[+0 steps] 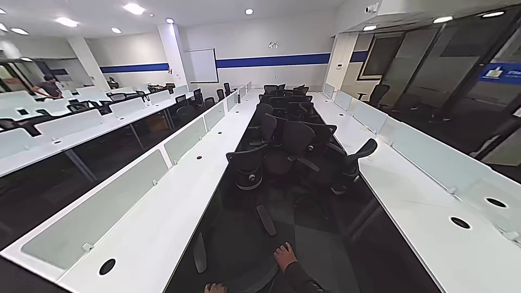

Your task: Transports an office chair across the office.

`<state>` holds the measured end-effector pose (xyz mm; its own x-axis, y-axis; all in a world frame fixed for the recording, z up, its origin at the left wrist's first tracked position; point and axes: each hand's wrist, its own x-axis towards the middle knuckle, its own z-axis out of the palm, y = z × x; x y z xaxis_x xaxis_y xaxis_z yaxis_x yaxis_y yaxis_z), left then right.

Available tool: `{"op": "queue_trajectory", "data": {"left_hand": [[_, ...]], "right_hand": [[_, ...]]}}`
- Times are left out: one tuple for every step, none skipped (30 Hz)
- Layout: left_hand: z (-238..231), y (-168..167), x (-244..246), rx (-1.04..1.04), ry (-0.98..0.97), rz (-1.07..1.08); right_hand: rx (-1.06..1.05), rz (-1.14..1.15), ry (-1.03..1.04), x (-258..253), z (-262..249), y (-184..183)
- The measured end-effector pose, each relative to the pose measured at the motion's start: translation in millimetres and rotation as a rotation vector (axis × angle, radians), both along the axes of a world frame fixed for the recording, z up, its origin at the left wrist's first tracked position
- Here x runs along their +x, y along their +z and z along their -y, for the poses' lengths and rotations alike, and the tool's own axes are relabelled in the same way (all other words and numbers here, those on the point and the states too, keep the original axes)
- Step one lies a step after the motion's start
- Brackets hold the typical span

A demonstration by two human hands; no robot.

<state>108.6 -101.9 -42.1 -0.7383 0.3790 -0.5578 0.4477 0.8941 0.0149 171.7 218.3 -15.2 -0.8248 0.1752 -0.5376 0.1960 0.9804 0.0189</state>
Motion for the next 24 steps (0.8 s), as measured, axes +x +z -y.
{"op": "queue_trajectory", "data": {"left_hand": [[11, -2, 1, 0.008, 0.01, -0.01], [22, -4, 3, 0.016, 0.018, -0.019], [32, -5, 5, 0.026, 0.029, -0.029], [40, -4, 8, 0.03, 0.037, -0.037], [47, -1, 12, 0.027, 0.04, -0.045], [53, 0, 17, 0.021, 0.042, -0.05], [59, 0, 22, 0.012, 0.046, -0.057], [64, -1, 28, -0.002, 0.048, -0.063], [69, -1, 36, -0.019, 0.052, -0.063], [74, -1, 44, -0.031, 0.056, -0.061], [77, 1, 53, -0.043, 0.059, -0.057], [81, 1, 63, -0.055, 0.064, -0.057], [85, 1, 73, -0.063, 0.068, -0.057], [89, 0, 84, -0.068, 0.07, -0.065], [93, -1, 95, -0.069, 0.072, -0.076], [96, -2, 108, -0.076, 0.076, -0.081], [101, -4, 122, -0.081, 0.083, -0.086], [106, -5, 137, -0.089, 0.095, -0.086], [111, -6, 151, -0.094, 0.103, -0.088], [116, -8, 166, -0.099, 0.109, -0.089], [122, -9, 182, -0.101, 0.116, -0.087], [123, -9, 196, -0.09, 0.125, -0.087], [125, -9, 213, -0.089, 0.137, -0.08], [131, -8, 230, -0.099, 0.151, -0.072]], "right_hand": [[-0.008, 0.012, 0.011, 8, 10, 0], [-0.016, 0.021, 0.021, 17, 20, 1], [-0.019, 0.027, 0.031, 25, 28, 3], [-0.02, 0.02, 0.042, 34, 35, 5], [-0.028, 0.001, 0.046, 43, 41, 5], [-0.027, 0.004, 0.056, 52, 47, 5], [-0.019, 0.013, 0.065, 62, 53, 4], [-0.016, 0.017, 0.065, 71, 59, 4], [-0.015, 0.016, 0.059, 82, 66, 5], [-0.019, 0.015, 0.052, 93, 72, 6], [-0.019, 0.014, 0.047, 103, 77, 7], [-0.014, 0.011, 0.052, 114, 81, 7], [-0.014, 0.011, 0.06, 126, 85, 6], [-0.021, 0.007, 0.066, 138, 88, 5], [-0.027, 0.001, 0.071, 149, 90, 3], [-0.032, -0.005, 0.072, 161, 92, 2], [-0.039, -0.006, 0.073, 173, 95, 0], [-0.047, -0.008, 0.077, 185, 99, -1], [-0.051, -0.015, 0.086, 196, 101, -2], [-0.055, -0.027, 0.098, 207, 104, -4], [-0.06, -0.035, 0.114, 217, 106, -6], [-0.063, -0.039, 0.129, 225, 104, -6], [-0.067, -0.044, 0.141, 235, 103, -9], [-0.075, -0.039, 0.153, 245, 109, -12]]}}
